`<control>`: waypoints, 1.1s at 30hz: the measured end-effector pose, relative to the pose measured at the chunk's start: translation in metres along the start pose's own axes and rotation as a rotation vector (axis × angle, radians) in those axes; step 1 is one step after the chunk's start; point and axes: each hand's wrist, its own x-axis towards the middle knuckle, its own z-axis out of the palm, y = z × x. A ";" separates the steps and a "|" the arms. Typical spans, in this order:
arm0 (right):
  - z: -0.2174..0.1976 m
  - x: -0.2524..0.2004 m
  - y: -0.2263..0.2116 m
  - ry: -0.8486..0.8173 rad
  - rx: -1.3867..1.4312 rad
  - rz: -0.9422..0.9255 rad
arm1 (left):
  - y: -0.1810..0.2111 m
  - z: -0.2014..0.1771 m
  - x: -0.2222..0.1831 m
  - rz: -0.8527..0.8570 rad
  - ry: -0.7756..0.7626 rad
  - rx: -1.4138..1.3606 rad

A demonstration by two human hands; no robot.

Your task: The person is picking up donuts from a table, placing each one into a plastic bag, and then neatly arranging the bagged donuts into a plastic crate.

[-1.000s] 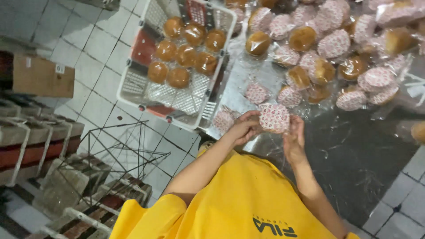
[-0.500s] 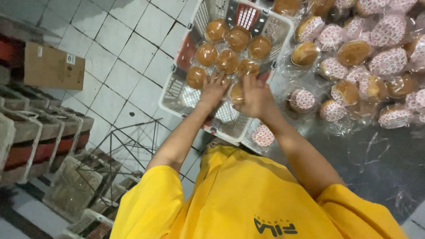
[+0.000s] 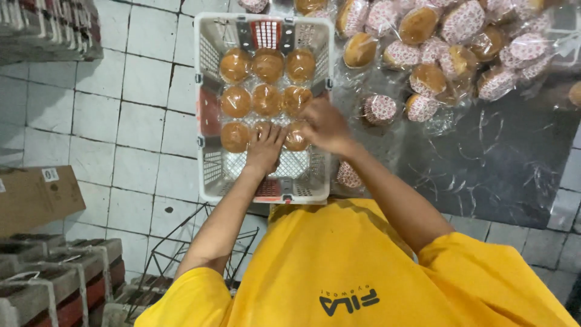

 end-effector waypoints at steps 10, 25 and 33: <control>-0.005 -0.063 0.194 -0.127 -0.170 0.463 | 0.151 -0.051 0.006 0.035 0.427 -0.908; -0.066 -0.231 0.186 0.571 1.095 0.257 | 0.323 -0.050 0.069 -0.218 0.308 -1.986; -0.114 -0.229 0.137 0.070 -0.010 -0.259 | 0.315 -0.020 0.038 -0.184 0.375 -1.833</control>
